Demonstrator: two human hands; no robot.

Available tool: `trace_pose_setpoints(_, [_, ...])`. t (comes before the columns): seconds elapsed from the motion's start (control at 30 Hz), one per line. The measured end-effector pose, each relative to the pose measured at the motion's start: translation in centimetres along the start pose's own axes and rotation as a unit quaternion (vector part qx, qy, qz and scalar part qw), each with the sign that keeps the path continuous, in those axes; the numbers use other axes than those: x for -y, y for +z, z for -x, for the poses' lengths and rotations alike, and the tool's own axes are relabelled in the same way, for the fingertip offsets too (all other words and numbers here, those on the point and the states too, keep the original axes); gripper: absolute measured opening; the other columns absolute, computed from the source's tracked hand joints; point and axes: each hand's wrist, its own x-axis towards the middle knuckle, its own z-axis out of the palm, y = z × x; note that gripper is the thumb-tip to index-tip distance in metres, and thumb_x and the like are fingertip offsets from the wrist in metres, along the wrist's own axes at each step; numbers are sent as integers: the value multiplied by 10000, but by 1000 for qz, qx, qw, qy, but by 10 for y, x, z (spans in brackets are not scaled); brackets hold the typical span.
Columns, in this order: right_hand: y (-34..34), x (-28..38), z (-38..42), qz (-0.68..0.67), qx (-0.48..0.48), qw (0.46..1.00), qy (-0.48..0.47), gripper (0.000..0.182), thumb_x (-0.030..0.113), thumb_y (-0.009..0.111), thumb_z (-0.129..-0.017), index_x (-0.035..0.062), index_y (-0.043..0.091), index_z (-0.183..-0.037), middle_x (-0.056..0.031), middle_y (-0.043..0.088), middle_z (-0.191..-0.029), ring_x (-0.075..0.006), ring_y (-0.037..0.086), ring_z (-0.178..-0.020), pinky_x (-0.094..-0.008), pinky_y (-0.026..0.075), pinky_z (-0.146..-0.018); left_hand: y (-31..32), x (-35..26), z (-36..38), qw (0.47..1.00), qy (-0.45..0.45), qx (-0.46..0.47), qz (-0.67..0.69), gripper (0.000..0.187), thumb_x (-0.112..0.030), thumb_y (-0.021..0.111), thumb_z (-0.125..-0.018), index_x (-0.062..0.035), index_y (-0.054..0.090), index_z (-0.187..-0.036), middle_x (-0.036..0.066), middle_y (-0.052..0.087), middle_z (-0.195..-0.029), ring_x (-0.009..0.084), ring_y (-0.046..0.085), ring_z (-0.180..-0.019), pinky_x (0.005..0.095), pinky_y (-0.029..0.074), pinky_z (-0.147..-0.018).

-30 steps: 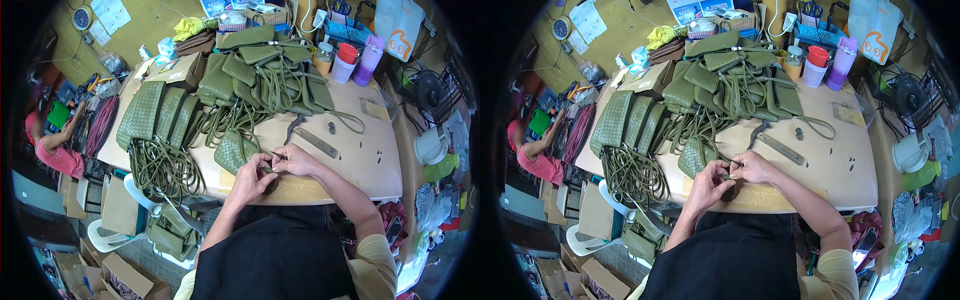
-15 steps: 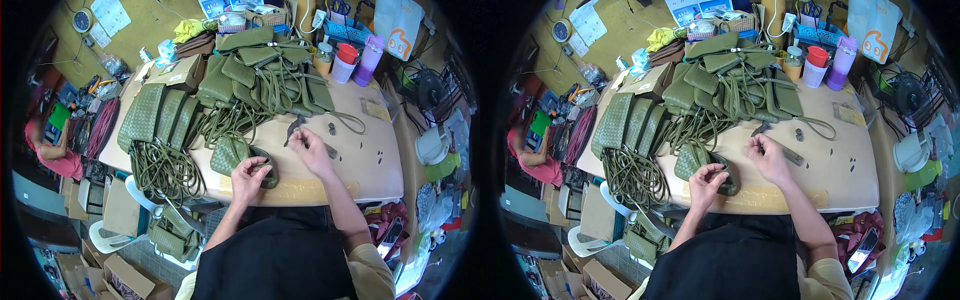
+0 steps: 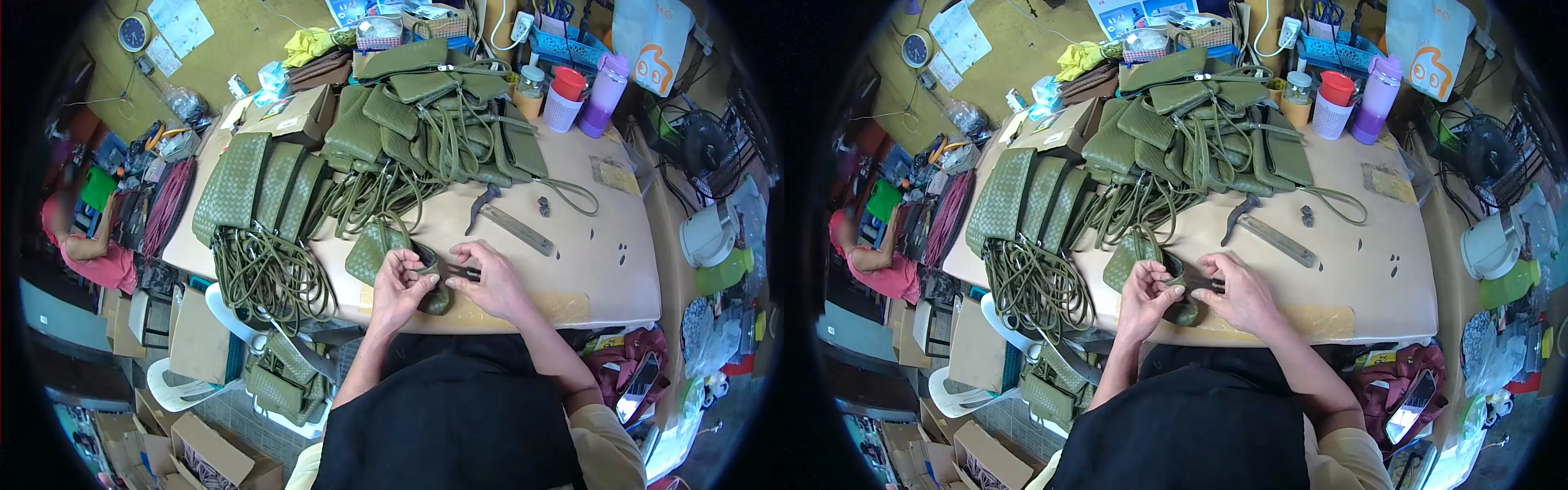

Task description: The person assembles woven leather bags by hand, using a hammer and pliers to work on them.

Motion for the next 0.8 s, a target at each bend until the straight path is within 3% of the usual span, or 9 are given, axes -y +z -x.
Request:
trace_pose_setpoints(0.07, [9, -2, -1, -215, 59, 974, 29, 388, 106, 765, -790, 6, 604, -1129, -76, 672, -1005, -152, 626, -956, -307, 503, -854, 0, -16, 4, 1000, -4, -10, 18, 371, -38, 761, -792, -12, 525, -1078, 13, 568, -932, 57, 554, -745, 198, 502, -701])
trace_pose_setpoints(0.17, [6, 26, 4, -245, 68, 966, 55, 388, 86, 761, -797, -21, 597, -1132, -60, 662, -999, -132, 614, -939, -297, 504, -852, 0, -36, 9, 998, 7, -24, 50, 434, -20, 777, -766, -9, 509, -1107, 6, 569, -942, 39, 538, -745, 178, 476, -690])
trace_pose_setpoints(0.3, [1, 51, 6, -158, 8, 986, -55, 365, 69, 729, -815, 8, 581, -1143, -68, 618, -1078, -147, 609, -968, -309, 515, -846, 0, -41, 13, 997, 20, -16, 78, 415, 55, 722, -769, 8, 497, -1114, 16, 541, -930, 25, 538, -720, 159, 470, -650])
trace_pose_setpoints(0.33, [0, 64, 8, -162, -26, 985, -53, 345, 100, 708, -827, 44, 580, -1143, -75, 578, -1084, -209, 628, -927, -342, 526, -800, 3, -43, 14, 996, 31, -23, 82, 421, 63, 711, -766, 4, 492, -1121, 21, 538, -940, 26, 537, -728, 155, 467, -652])
trace_pose_setpoints(0.37, [-4, 68, 9, -162, -24, 985, -53, 345, 100, 708, -827, 44, 580, -1143, -75, 578, -1084, -209, 628, -927, -342, 526, -800, 6, -44, 16, 995, 42, -30, 86, 429, 71, 700, -763, 0, 488, -1129, 25, 536, -950, 27, 536, -736, 151, 463, -655])
trace_pose_setpoints(0.43, [-14, 71, 7, 78, -61, 986, -133, 316, 144, 690, -829, 77, 600, -1124, -80, 548, -1021, -271, 624, -840, -389, 519, -735, 8, -49, 18, 995, 49, -32, 83, 443, 92, 662, -759, -9, 467, -1143, 53, 549, -996, 28, 529, -742, 153, 460, -661])
trace_pose_setpoints(0.53, [-19, 80, 10, 155, -80, 972, -160, 287, 160, 670, -827, 104, 617, -1103, -88, 526, -963, -296, 604, -765, -421, 500, -681, 9, -51, 18, 995, 67, -42, 66, 457, 107, 633, -757, -16, 441, -1153, 76, 577, -1031, 29, 521, -738, 161, 457, -664])
trace_pose_setpoints(0.8, [-19, 89, 7, 178, -84, 961, -195, 243, 129, 670, -816, 74, 626, -1049, -82, 529, -945, -265, 630, -686, -402, 511, -598, 8, -54, 20, 992, 88, -51, 78, 466, 125, 592, -764, -27, 404, -1163, 106, 603, -1047, 29, 502, -719, 169, 452, -660])
